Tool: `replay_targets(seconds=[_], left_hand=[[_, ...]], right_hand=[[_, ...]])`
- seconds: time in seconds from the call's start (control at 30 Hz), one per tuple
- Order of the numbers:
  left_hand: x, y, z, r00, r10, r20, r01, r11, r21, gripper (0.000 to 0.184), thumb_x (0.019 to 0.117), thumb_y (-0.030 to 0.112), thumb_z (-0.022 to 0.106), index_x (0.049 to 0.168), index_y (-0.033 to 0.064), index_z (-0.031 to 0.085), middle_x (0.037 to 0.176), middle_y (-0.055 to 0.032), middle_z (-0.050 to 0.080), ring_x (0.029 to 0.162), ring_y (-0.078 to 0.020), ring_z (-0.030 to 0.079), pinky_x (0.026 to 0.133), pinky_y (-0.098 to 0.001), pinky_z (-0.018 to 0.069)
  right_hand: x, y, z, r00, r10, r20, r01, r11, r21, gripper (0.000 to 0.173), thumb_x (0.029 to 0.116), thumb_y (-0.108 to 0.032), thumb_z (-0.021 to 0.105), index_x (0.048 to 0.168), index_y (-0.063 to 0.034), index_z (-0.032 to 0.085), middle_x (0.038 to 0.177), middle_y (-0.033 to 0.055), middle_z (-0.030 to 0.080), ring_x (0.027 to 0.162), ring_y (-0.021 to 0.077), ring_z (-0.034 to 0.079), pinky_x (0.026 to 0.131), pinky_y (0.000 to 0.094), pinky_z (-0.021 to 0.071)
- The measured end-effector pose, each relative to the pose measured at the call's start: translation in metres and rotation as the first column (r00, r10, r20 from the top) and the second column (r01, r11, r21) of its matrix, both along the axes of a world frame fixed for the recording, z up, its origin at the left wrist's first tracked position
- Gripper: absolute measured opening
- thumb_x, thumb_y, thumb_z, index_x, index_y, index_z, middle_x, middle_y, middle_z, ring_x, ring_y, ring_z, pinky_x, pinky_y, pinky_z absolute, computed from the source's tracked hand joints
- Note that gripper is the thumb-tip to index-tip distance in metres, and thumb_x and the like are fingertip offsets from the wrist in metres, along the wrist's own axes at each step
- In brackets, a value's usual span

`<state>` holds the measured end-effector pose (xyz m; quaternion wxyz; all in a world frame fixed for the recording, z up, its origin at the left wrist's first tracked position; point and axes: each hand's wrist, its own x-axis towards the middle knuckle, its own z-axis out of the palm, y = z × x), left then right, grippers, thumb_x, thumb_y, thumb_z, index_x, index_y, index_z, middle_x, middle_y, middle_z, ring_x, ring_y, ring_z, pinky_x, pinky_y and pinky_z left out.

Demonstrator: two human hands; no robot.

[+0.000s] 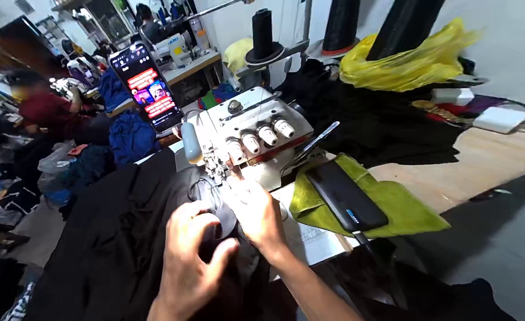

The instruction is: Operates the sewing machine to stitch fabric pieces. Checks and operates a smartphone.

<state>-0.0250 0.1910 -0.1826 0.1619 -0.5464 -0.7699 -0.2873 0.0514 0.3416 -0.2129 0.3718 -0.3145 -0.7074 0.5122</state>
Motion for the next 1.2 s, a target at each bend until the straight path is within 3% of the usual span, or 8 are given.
replay_targets(seconds=[0.17, 0.3, 0.47, 0.6, 0.7, 0.9, 1.03, 1.2], left_hand=[[0.013, -0.012, 0.022, 0.998, -0.056, -0.016, 0.053, 0.989, -0.14, 0.021, 0.0994, 0.03, 0.063, 0.092, 0.0145, 0.075, 0.101, 0.0019, 0.074, 0.109, -0.0143, 0.069, 0.112, -0.0498, 0.0471], [0.006, -0.004, 0.104, 0.978, -0.043, 0.204, 0.058, 0.996, -0.068, 0.017, 0.0977, 0.033, 0.067, 0.103, 0.0168, 0.069, 0.078, 0.0089, 0.067, 0.064, -0.0025, 0.062, 0.057, -0.0242, 0.0552], [-0.009, -0.006, 0.164, 0.97, -0.157, 0.183, 0.18, 0.977, -0.114, 0.038, 0.0823, 0.042, 0.081, 0.114, 0.0242, 0.071, 0.099, 0.0123, 0.072, 0.093, -0.0047, 0.069, 0.08, -0.025, 0.0607], [-0.013, 0.002, 0.158, 0.992, -0.006, -0.13, -0.025, 0.971, -0.238, 0.041, 0.0664, 0.033, 0.088, 0.101, 0.0216, 0.068, 0.099, 0.0025, 0.056, 0.088, -0.0128, 0.058, 0.07, -0.0318, 0.0522], [-0.018, 0.011, 0.142, 0.947, 0.017, -0.32, -0.092, 0.971, -0.221, 0.02, 0.0767, 0.011, 0.08, 0.091, 0.0078, 0.066, 0.097, -0.0122, 0.056, 0.089, -0.0307, 0.059, 0.071, -0.0466, 0.0528], [0.001, -0.004, 0.06, 0.943, -0.286, -0.17, 0.206, 0.903, -0.377, 0.021, 0.0965, 0.017, 0.052, 0.096, 0.0114, 0.072, 0.119, -0.0101, 0.07, 0.126, -0.0291, 0.06, 0.112, -0.049, 0.0458], [0.013, -0.011, 0.046, 0.92, -0.333, 0.208, 0.393, 0.769, -0.505, 0.026, 0.0928, 0.026, 0.062, 0.108, 0.0051, 0.068, 0.092, -0.0112, 0.07, 0.091, -0.027, 0.07, 0.086, -0.0481, 0.0554], [0.007, -0.013, 0.051, 0.956, -0.294, 0.015, 0.277, 0.88, -0.387, 0.016, 0.0991, 0.022, 0.059, 0.099, 0.0077, 0.067, 0.087, -0.0078, 0.067, 0.076, -0.0213, 0.068, 0.061, -0.0393, 0.0577]], right_hand=[[-0.001, 0.015, -0.004, 0.994, 0.078, -0.082, -0.042, 0.926, 0.376, 0.014, 0.0889, -0.021, 0.074, 0.101, -0.0157, 0.078, 0.098, -0.0009, 0.073, 0.094, 0.0152, 0.068, 0.083, 0.0392, 0.0558], [-0.001, 0.038, 0.01, 0.923, 0.386, -0.002, -0.348, 0.833, 0.43, 0.029, 0.0924, -0.002, 0.062, 0.114, -0.0123, 0.078, 0.107, 0.0078, 0.075, 0.103, 0.0235, 0.069, 0.093, 0.0466, 0.0539], [-0.008, 0.053, 0.015, 0.869, 0.49, 0.074, -0.476, 0.784, 0.399, 0.033, 0.0835, -0.018, 0.074, 0.117, -0.0144, 0.076, 0.096, 0.0067, 0.073, 0.088, 0.021, 0.068, 0.08, 0.0478, 0.0555], [-0.013, 0.051, 0.022, 0.877, 0.465, 0.118, -0.475, 0.803, 0.361, 0.024, 0.0855, -0.018, 0.079, 0.108, -0.0111, 0.078, 0.092, 0.0107, 0.074, 0.087, 0.027, 0.07, 0.08, 0.0535, 0.0556], [-0.009, 0.053, 0.031, 0.815, 0.546, 0.192, -0.579, 0.758, 0.301, 0.012, 0.0916, -0.02, 0.073, 0.097, -0.0111, 0.078, 0.088, 0.0072, 0.073, 0.087, 0.0235, 0.07, 0.08, 0.053, 0.0556], [0.059, 0.033, 0.016, 0.671, 0.727, 0.147, -0.741, 0.665, 0.096, 0.039, 0.0971, -0.048, 0.065, 0.089, -0.0106, 0.074, 0.075, 0.001, 0.067, 0.072, 0.0117, 0.063, 0.068, 0.0387, 0.0517], [0.073, 0.026, -0.007, 0.711, 0.675, 0.197, -0.702, 0.697, 0.146, 0.042, 0.0973, -0.054, 0.061, 0.087, -0.0161, 0.076, 0.073, -0.0022, 0.069, 0.069, 0.0095, 0.065, 0.066, 0.0397, 0.0534], [0.073, 0.022, -0.003, 0.752, 0.657, 0.049, -0.65, 0.726, 0.226, 0.025, 0.1002, -0.038, 0.064, 0.111, -0.0179, 0.074, 0.088, -0.0037, 0.075, 0.073, 0.0058, 0.071, 0.069, 0.0293, 0.0614]])
